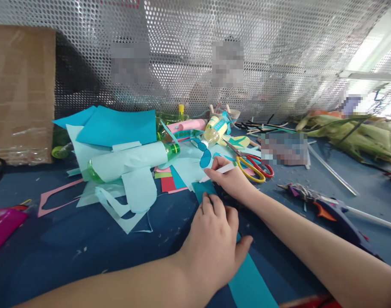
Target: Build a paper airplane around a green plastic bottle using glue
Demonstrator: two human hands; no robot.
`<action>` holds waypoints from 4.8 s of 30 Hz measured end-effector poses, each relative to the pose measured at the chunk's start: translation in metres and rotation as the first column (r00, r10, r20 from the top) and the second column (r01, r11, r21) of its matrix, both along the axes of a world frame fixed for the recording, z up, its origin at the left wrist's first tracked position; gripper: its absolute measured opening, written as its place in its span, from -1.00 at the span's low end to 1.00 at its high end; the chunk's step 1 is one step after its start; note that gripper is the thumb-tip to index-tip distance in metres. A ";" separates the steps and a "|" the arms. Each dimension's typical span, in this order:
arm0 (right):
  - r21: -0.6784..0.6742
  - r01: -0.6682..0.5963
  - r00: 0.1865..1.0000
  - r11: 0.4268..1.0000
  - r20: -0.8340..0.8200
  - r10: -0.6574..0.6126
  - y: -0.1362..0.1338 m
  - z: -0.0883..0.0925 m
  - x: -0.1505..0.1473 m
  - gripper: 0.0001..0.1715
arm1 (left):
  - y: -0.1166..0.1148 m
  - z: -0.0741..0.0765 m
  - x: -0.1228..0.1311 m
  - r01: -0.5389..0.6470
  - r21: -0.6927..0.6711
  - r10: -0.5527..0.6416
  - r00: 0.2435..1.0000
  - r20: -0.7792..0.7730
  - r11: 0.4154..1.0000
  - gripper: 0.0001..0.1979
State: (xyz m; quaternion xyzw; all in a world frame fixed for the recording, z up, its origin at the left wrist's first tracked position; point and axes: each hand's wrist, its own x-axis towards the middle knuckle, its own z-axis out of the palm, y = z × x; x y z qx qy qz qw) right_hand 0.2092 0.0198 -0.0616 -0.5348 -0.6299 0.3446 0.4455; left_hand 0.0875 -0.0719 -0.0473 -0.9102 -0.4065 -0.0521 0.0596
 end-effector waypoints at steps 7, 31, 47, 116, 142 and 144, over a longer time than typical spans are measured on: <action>-0.013 0.041 0.999 0.999 0.005 -0.041 0.001 0.002 0.003 -0.70 | 0.000 -0.002 0.000 0.000 0.024 -0.001 0.999 0.037 1.000 -0.51; -0.135 0.028 0.992 0.991 -0.119 -0.044 0.002 0.001 0.012 -0.68 | 0.002 0.000 0.000 0.011 -0.007 -0.011 1.000 -0.014 1.000 -0.50; -0.107 0.047 0.988 0.993 -0.140 -0.062 0.005 0.004 0.014 -0.68 | 0.001 0.001 0.000 0.005 0.033 -0.005 1.000 0.000 0.999 -0.52; -0.166 -0.094 0.995 0.982 -0.033 0.090 0.007 0.012 0.023 -0.70 | 0.000 -0.003 -0.001 0.031 0.130 -0.031 1.000 0.000 0.991 -0.46; -0.181 -0.224 0.975 0.958 -0.052 0.218 -0.007 0.013 0.005 -0.68 | -0.002 -0.005 -0.001 0.038 0.203 -0.049 0.997 0.051 0.978 -0.49; -0.197 -0.232 0.973 0.953 -0.059 0.224 -0.007 0.014 0.005 -0.67 | -0.002 -0.005 -0.001 0.033 0.206 -0.041 0.999 0.035 0.978 -0.49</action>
